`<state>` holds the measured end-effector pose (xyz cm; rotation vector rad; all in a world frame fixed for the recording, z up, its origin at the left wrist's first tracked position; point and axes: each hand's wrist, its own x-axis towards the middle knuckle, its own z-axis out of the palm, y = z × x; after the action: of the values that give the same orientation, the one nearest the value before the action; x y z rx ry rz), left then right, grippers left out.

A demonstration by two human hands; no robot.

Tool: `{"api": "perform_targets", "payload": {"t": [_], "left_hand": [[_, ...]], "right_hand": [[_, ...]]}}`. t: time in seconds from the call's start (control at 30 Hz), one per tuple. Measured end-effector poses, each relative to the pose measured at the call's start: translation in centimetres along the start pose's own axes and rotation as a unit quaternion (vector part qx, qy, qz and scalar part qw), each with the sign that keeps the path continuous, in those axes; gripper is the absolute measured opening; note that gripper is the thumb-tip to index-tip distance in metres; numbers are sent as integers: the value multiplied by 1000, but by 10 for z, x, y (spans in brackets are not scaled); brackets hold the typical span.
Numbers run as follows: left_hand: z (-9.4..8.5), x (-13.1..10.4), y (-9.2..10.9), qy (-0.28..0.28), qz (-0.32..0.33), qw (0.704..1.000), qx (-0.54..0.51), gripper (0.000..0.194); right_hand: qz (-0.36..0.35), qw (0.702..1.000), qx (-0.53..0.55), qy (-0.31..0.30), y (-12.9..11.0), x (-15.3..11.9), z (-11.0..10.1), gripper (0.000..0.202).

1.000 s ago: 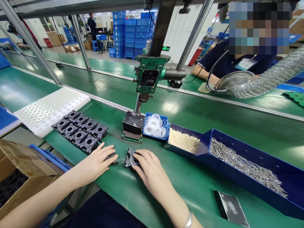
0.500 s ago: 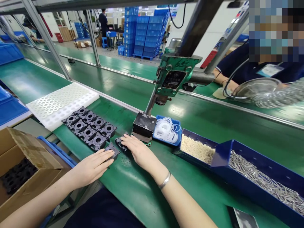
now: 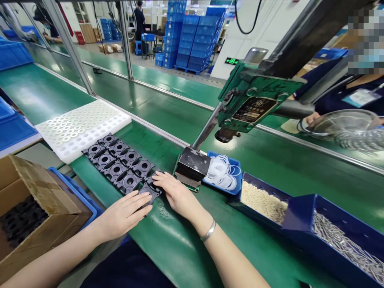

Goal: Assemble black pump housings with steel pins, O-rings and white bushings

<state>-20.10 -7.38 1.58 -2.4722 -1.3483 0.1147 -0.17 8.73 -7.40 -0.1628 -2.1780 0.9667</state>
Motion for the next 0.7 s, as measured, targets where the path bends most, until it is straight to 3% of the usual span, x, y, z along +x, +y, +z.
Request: {"api": "perform_targets", "payload": {"t": [0.33, 0.53, 0.7], "left_hand": [[-7, 12, -9, -3, 30, 999, -25, 55], [-3, 13, -13, 4, 36, 999, -15, 56], [0, 18, -12, 2, 27, 1000, -12, 53]], "right_hand": [[12, 1000, -2, 10, -5, 2, -1, 46], [8, 1000, 14, 21, 2, 9, -2, 47], [-5, 1000, -17, 18, -12, 7, -20, 41]]}}
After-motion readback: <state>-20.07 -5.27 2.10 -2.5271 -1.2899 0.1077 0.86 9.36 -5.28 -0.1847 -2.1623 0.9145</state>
